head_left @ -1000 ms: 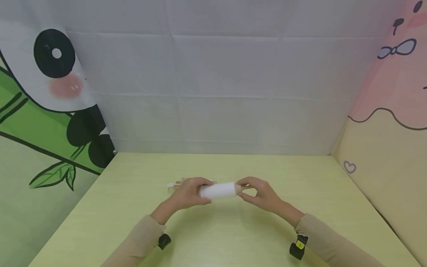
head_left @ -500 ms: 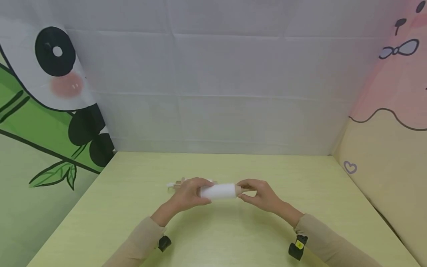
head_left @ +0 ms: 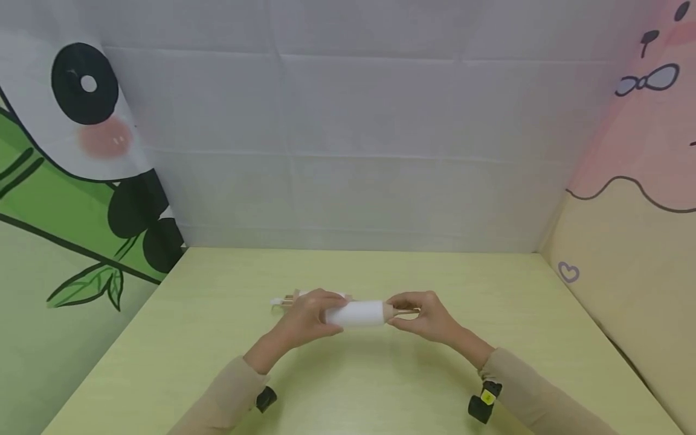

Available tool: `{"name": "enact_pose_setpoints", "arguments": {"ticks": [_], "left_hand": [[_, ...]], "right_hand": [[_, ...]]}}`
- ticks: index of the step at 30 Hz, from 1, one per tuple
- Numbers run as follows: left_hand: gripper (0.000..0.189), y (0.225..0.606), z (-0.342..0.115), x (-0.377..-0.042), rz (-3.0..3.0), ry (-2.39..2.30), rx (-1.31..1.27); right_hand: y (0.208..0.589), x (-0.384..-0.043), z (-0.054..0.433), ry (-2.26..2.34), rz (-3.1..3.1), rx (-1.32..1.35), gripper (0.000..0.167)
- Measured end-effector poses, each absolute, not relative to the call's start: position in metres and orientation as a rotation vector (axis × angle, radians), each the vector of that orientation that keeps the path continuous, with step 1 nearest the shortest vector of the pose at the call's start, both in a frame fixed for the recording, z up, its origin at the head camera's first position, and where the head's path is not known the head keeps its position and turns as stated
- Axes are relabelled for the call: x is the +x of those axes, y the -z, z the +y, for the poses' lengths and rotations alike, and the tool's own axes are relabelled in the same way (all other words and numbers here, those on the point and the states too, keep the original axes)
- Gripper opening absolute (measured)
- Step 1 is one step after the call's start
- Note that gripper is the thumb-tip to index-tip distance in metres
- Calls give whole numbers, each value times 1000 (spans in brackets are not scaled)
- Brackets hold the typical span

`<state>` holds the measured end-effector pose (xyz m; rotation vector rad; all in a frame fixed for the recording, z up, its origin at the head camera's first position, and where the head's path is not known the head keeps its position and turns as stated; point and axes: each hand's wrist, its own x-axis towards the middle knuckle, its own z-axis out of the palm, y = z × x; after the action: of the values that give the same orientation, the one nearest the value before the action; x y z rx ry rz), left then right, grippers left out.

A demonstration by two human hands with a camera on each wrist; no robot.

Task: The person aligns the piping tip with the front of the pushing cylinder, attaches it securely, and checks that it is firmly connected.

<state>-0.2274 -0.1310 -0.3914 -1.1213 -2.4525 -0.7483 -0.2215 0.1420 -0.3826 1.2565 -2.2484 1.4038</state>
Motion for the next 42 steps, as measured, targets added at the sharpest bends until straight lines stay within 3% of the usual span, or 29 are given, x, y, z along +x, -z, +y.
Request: {"name": "enact_pose_setpoints", "arguments": {"ticks": [14, 26, 42], "left_hand": [[44, 386, -128, -218, -2424, 716, -1075], [43, 387, -130, -211, -2417, 707, -1092], [42, 391, -153, -198, -2510, 690, -974]], "right_hand": [[374, -213, 144, -1274, -2277, 1281, 24], [411, -226, 151, -1225, -2309, 1281, 29], [411, -224, 164, -1176, -2270, 1327, 29]]}}
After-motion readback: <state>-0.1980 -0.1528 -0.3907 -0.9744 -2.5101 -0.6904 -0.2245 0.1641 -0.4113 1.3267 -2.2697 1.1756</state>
